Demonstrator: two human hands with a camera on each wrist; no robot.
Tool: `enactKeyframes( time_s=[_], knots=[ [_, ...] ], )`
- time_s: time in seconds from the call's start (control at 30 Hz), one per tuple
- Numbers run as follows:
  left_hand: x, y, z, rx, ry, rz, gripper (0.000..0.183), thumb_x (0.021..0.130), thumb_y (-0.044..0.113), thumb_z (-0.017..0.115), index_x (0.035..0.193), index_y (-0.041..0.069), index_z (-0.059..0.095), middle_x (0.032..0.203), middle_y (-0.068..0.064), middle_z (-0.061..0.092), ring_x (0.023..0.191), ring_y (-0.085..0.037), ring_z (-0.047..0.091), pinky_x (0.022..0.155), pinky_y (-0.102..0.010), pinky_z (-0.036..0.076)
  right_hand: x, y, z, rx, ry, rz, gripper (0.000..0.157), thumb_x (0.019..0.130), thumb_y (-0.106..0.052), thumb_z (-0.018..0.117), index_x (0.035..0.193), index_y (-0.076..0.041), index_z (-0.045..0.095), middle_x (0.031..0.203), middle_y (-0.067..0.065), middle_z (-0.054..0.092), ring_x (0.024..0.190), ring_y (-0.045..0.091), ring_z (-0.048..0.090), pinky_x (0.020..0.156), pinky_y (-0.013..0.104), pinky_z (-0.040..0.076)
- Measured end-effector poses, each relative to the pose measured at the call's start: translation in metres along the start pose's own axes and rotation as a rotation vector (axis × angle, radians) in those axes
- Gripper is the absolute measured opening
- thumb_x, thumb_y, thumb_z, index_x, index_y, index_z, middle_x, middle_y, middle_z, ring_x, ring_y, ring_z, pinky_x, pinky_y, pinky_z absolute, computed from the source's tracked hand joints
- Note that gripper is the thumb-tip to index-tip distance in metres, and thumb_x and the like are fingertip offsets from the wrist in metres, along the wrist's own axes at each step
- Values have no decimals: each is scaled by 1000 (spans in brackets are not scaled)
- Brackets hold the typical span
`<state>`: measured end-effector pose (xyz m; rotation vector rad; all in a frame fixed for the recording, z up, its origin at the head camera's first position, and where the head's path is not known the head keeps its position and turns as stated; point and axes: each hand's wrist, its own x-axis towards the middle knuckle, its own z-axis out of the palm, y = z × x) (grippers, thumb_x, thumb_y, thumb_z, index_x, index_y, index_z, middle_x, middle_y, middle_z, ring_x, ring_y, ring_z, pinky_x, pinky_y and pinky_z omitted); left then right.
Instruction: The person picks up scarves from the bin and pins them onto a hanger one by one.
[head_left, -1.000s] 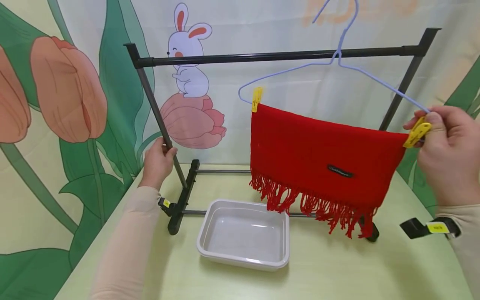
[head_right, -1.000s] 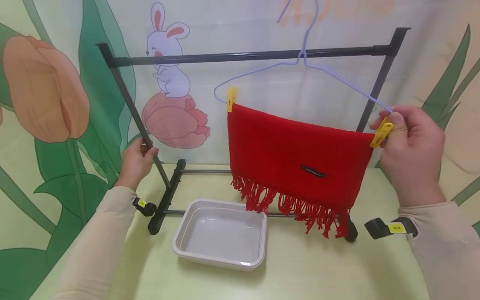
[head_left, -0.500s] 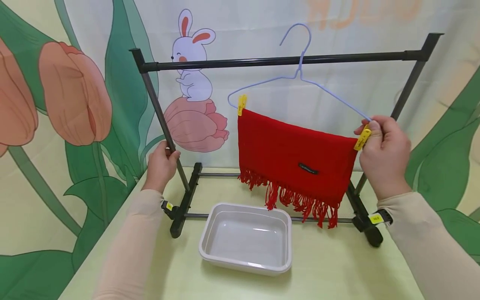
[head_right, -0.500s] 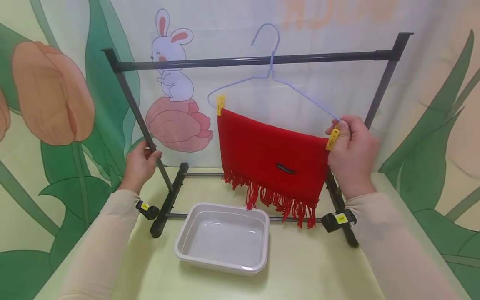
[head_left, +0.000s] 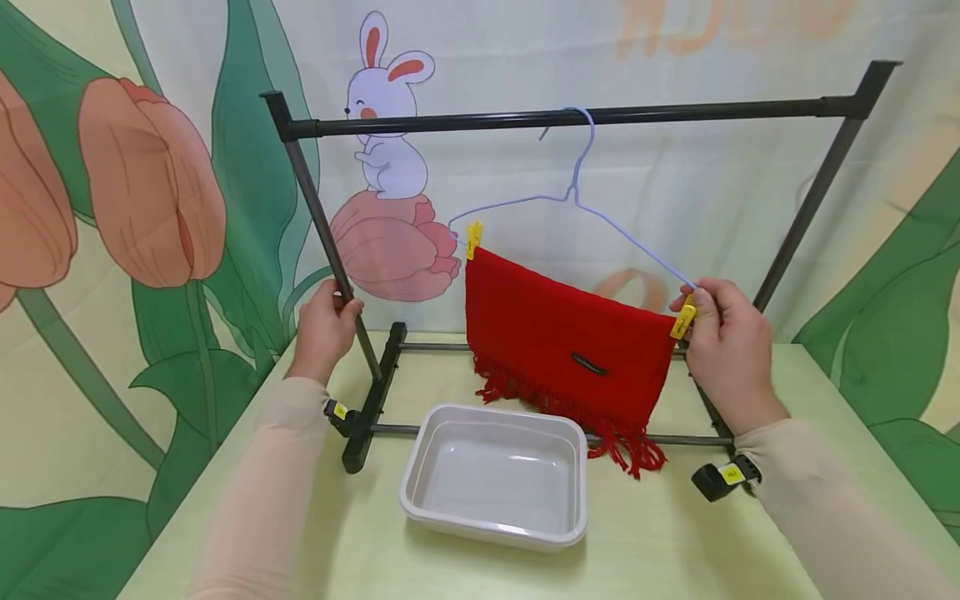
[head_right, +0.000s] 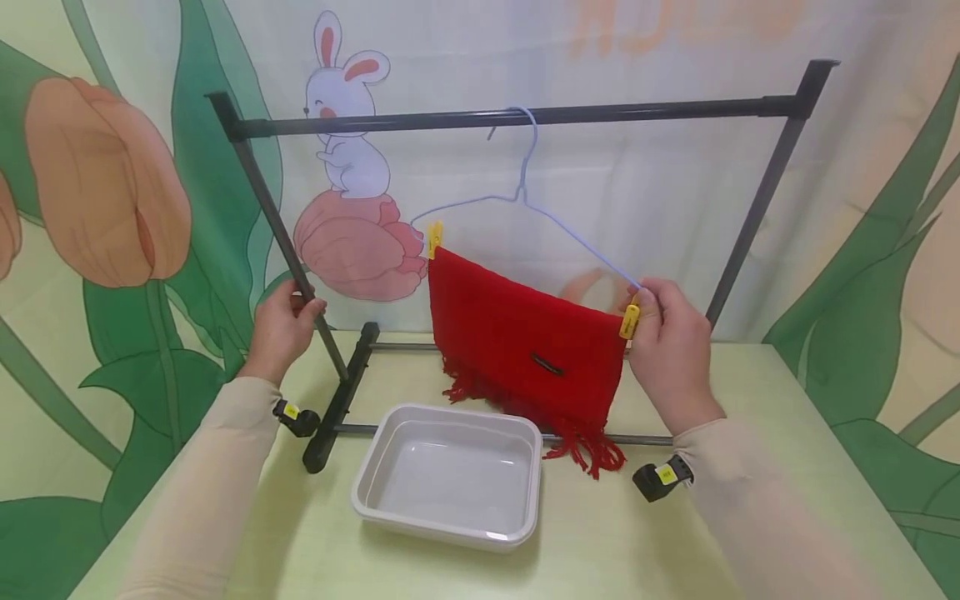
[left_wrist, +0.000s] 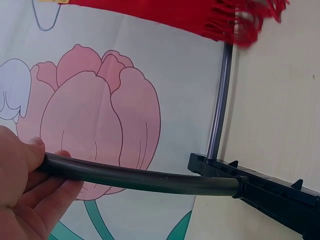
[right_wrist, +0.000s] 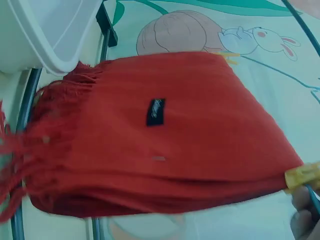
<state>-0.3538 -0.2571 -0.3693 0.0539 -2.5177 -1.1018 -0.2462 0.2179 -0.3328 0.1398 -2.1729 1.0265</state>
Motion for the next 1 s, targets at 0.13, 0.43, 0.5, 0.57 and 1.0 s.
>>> enactKeyframes(
  time_s=[0.13, 0.43, 0.5, 0.57, 1.0],
  knots=[
    [2, 2, 2, -1, -2, 6, 27, 112, 17, 59, 135, 2, 56, 120, -26, 74, 105, -41, 73, 92, -58, 60, 4, 4, -10, 26, -85, 30, 37, 117, -26, 45, 132, 2, 65, 118, 21, 76, 87, -2, 60, 77, -2, 46],
    [3, 3, 0, 8, -24, -1, 32, 113, 19, 57, 139, 0, 55, 123, -27, 71, 106, -41, 70, 93, -56, 58, 10, 8, -24, 51, -207, 70, 41, 117, -26, 46, 144, 2, 60, 124, 25, 74, 82, -10, 64, 76, 3, 52],
    [2, -1, -3, 10, -34, -5, 33, 114, 21, 57, 139, -2, 56, 126, -27, 70, 108, -41, 69, 96, -56, 57, 11, 8, -25, 47, -226, 68, 42, 117, -27, 47, 145, 2, 59, 126, 25, 72, 80, -11, 64, 73, 6, 52],
    [1, -5, -6, 10, -40, -10, 36, 113, 23, 58, 138, -3, 57, 129, -28, 69, 112, -41, 68, 99, -57, 57, 12, 9, -27, 40, -246, 75, 44, 117, -28, 47, 146, 1, 59, 128, 26, 70, 79, -11, 63, 68, 10, 53],
    [-46, -11, -19, 88, 261, 174, 29, 114, 19, 52, 119, -6, 66, 101, -26, 71, 89, -40, 64, 79, -51, 53, -8, 27, -55, -133, -164, 9, 29, 113, -22, 54, 120, -1, 72, 92, -8, 73, 75, -12, 56, 61, 15, 43]
  ],
)
